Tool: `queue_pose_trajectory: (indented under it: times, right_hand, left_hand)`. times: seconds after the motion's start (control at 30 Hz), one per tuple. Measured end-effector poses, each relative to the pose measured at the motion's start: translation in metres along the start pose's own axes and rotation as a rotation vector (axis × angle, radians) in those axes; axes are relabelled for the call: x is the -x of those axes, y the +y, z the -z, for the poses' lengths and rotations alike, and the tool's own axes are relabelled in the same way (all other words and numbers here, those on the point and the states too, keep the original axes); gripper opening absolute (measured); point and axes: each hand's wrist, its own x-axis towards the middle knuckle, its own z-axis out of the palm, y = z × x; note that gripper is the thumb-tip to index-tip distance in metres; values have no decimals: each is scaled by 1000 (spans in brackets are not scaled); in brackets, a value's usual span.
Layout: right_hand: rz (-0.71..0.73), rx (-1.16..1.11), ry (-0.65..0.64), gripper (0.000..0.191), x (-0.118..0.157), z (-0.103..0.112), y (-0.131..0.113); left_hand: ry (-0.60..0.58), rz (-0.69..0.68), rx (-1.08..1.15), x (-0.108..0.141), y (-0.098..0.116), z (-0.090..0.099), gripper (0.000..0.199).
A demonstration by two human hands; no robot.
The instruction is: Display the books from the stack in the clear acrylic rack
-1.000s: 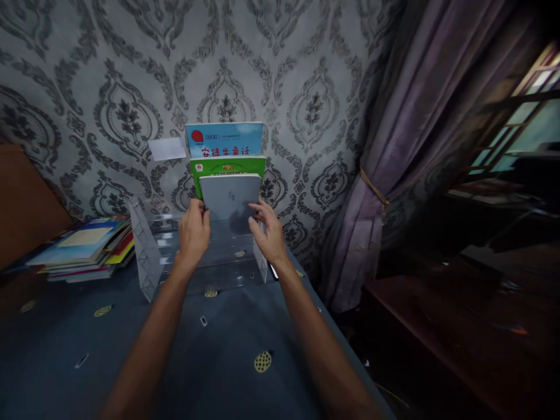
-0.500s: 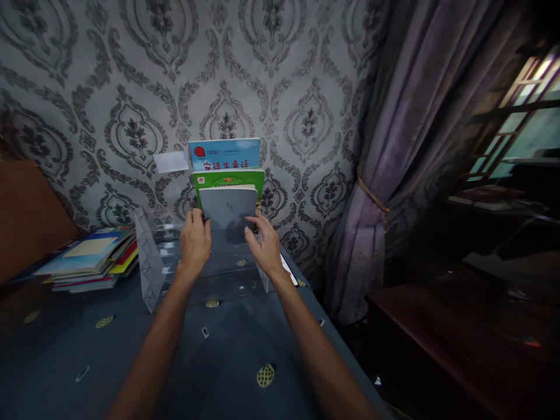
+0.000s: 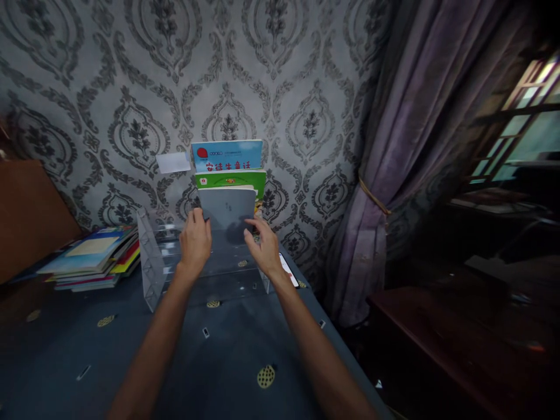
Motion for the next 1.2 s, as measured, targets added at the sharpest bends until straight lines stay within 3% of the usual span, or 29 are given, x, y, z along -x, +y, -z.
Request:
queue_pose_trajectory:
  times: [0.37,0.63,1.0,1.2]
  right_hand:
    - [-30,-15,11,28,3,-2,0]
    - [-75,25,97,26,2,-1,6]
    - [-70,-4,95,27,0,2,10]
    - [-94,-49,104,28,-1,5,15]
  left_hand:
    - [32,42,-56,6,11,-1,25]
    - [-103,38,-88,7,23,-3,19]
    - [-47,-22,-220,9,21,-4,18]
    - [-123,-4,-229,10,23,2,21]
